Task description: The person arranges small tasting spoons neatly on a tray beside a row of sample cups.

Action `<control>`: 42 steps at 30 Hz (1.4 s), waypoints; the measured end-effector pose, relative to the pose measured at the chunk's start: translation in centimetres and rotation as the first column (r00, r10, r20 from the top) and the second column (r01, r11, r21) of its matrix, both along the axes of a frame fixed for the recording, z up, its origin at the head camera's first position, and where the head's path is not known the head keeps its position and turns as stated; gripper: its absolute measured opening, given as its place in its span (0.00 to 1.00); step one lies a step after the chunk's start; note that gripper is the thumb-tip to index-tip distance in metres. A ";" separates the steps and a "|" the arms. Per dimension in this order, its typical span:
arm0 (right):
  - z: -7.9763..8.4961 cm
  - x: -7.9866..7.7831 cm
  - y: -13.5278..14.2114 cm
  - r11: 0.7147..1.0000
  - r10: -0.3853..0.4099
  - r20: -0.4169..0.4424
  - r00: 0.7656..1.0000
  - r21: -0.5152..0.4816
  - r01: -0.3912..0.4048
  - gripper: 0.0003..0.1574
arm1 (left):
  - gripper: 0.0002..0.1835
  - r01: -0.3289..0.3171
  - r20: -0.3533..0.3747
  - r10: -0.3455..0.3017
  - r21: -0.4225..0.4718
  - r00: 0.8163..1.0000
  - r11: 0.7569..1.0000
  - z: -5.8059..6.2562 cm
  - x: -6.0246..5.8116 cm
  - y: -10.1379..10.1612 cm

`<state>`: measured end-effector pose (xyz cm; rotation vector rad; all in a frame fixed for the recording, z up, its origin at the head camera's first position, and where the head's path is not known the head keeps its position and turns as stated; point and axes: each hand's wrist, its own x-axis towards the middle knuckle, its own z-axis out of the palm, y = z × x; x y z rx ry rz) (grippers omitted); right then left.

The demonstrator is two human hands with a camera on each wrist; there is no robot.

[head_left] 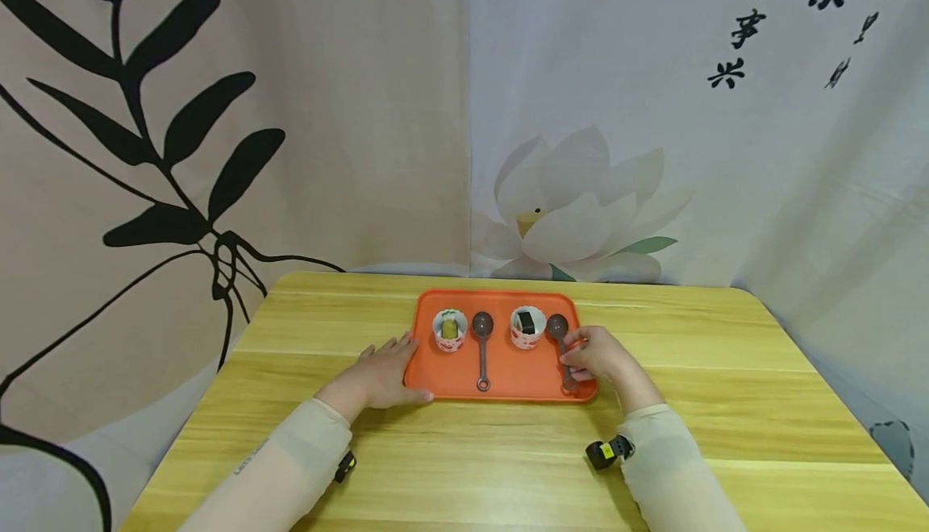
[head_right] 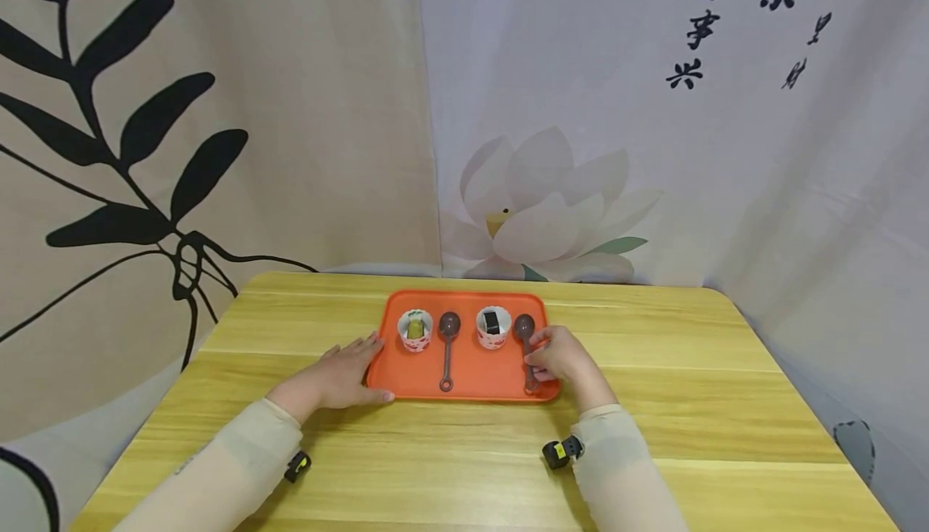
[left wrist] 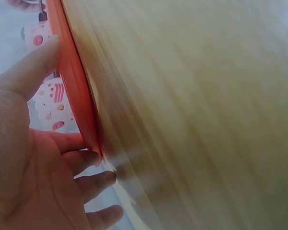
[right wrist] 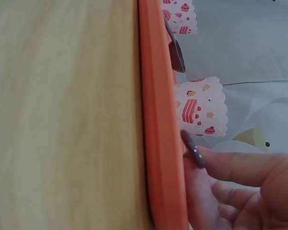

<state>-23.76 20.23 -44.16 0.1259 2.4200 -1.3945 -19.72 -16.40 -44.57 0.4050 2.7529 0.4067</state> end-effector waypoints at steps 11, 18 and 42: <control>-0.2 0.1 -0.1 1.000 -0.006 0.012 1.000 -0.003 0.006 0.17 | 0.57 0.012 -0.008 -0.012 0.005 1.000 1.000 0.0 0.0 0.0; -0.2 0.1 -0.4 1.000 -0.010 0.014 1.000 0.010 0.010 0.16 | 0.57 0.010 -0.012 -0.010 -0.001 1.000 1.000 0.0 -0.1 0.0; -0.5 0.0 -0.4 0.998 -0.037 0.012 0.999 0.054 0.036 0.13 | 0.57 0.003 -0.002 -0.003 0.002 1.000 1.000 0.1 0.1 0.1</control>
